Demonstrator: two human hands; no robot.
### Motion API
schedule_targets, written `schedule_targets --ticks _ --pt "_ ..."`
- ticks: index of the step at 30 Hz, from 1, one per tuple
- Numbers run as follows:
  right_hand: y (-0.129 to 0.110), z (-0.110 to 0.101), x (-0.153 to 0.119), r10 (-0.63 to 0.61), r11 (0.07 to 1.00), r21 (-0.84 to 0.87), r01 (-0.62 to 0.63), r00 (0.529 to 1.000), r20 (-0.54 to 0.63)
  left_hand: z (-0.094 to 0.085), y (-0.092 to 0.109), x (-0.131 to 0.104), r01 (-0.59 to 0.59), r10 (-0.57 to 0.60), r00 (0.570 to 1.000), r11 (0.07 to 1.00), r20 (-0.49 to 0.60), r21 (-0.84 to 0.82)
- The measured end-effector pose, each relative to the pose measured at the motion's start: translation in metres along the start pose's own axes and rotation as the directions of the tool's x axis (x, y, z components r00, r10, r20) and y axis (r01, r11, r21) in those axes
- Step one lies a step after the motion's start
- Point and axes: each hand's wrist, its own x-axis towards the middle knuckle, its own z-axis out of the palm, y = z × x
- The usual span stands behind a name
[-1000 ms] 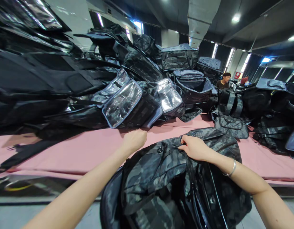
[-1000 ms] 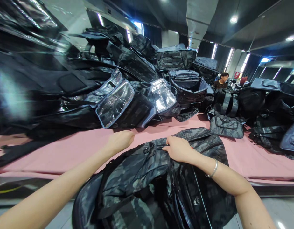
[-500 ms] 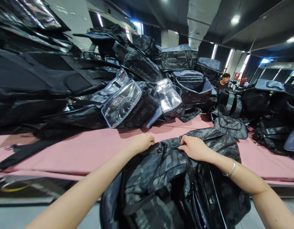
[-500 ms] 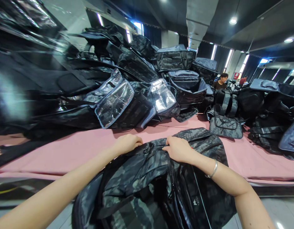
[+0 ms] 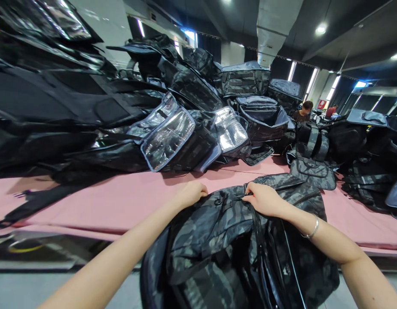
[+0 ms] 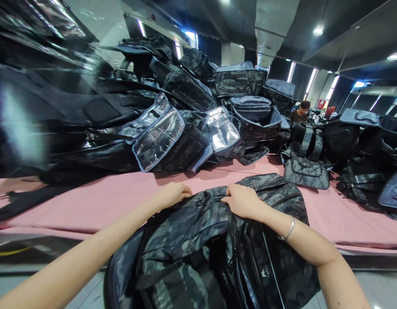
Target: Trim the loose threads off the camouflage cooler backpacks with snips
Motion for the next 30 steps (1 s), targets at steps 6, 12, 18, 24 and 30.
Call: schedule_targets --ticks 6,12,18,24,30 --pt "0.0 -0.002 0.001 0.006 1.0 -0.023 -0.006 1.0 0.014 0.002 0.006 -0.006 0.057 -0.046 0.995 0.991 -0.091 0.123" --pt "-0.006 -0.016 0.026 -0.033 0.992 -0.12 0.049 0.991 0.13 0.007 0.004 -0.014 0.123 -0.101 0.983 0.982 -0.15 0.141" --pt "-0.037 -0.018 0.08 -0.071 0.964 -0.231 0.129 0.968 0.242 0.012 0.002 -0.013 0.19 -0.169 0.974 0.971 -0.152 0.143" --pt "-0.063 0.02 0.122 -0.07 0.954 -0.248 0.167 0.931 0.358 0.011 0.003 -0.016 0.215 -0.193 0.969 0.966 -0.151 0.141" --pt "-0.061 0.042 0.13 -0.06 0.959 -0.235 0.157 0.926 0.372 0.014 0.001 -0.018 0.245 -0.227 0.963 0.962 -0.143 0.122"
